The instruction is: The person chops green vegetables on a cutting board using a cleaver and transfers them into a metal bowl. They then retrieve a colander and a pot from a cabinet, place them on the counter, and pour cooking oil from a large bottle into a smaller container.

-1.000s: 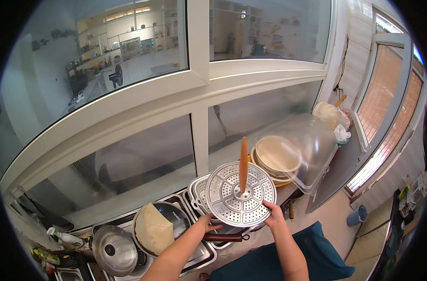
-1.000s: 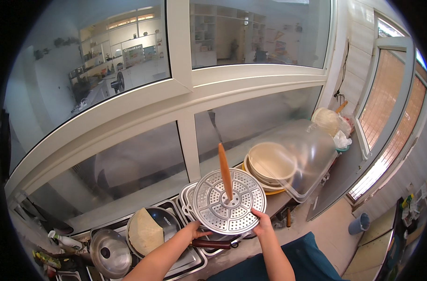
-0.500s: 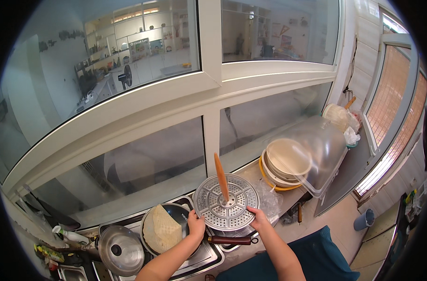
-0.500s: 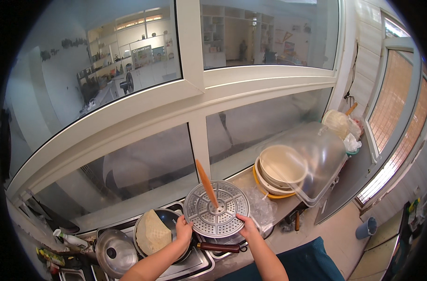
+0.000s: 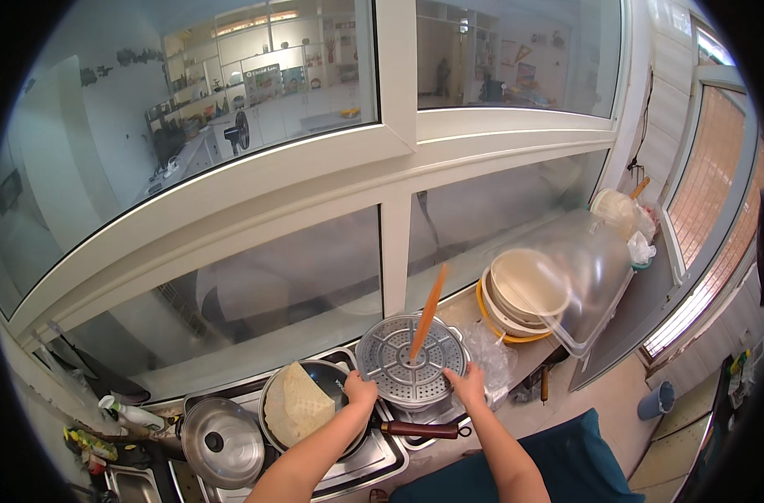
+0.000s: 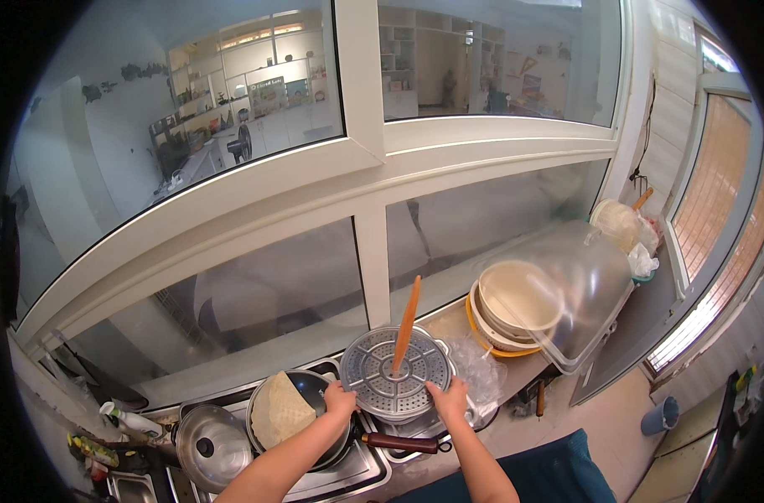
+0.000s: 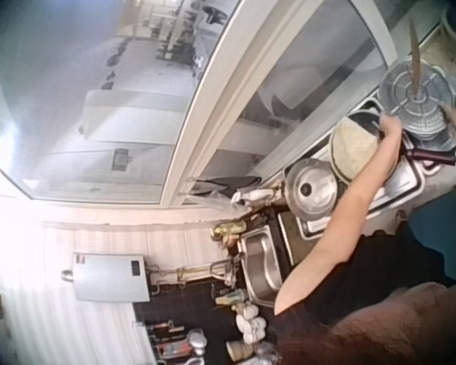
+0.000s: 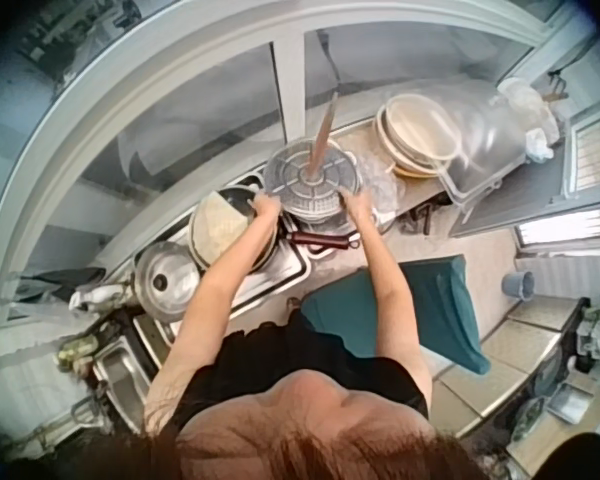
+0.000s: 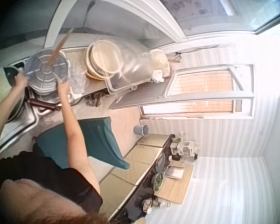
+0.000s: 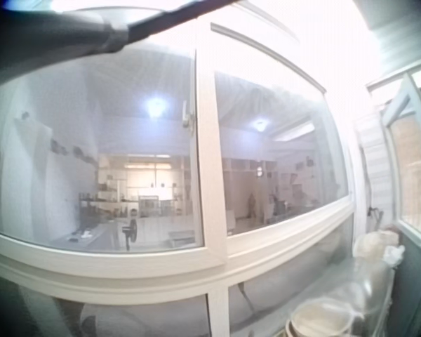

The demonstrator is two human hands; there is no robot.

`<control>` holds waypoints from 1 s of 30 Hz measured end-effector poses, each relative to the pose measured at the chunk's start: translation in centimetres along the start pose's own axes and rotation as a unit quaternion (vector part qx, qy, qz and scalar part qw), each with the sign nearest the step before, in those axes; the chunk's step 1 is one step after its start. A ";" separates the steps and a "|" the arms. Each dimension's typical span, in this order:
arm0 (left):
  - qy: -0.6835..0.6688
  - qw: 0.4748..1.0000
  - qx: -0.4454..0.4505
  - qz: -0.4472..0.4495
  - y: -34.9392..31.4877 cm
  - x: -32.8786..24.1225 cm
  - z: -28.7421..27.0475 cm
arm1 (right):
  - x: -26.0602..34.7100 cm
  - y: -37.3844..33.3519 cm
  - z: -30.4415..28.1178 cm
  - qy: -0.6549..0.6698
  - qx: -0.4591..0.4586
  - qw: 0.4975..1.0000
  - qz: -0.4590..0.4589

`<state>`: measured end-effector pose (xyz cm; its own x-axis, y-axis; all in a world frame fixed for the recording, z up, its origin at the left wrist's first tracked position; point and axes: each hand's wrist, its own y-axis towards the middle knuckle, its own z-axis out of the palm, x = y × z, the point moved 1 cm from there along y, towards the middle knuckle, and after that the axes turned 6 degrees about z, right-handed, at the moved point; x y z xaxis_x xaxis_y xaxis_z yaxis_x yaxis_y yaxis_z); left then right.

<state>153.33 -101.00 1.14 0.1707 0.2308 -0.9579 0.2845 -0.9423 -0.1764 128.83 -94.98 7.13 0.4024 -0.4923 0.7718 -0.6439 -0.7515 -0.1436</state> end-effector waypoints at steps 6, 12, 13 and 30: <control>0.103 0.984 0.100 -0.102 -2.0 -4.3 0.5 | -3.0 1.3 0.5 -0.021 -0.042 0.997 -0.065; 0.124 0.977 0.171 -0.038 -4.0 -7.0 -0.4 | -7.7 5.0 2.4 0.095 -0.039 0.988 -0.116; 0.150 0.977 0.139 0.052 -3.0 -3.4 -0.1 | -8.7 5.1 2.2 0.133 -0.007 0.989 -0.072; 0.320 0.880 -0.089 0.339 -23.0 -6.4 -33.1 | 8.7 -19.3 4.2 0.206 0.270 0.891 -0.302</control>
<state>176.88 -72.76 18.79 0.8387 -0.2265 -0.4953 0.0467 -0.8761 0.4799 147.44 -86.60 13.98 0.2249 0.1935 0.9550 0.0615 -0.9809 0.1843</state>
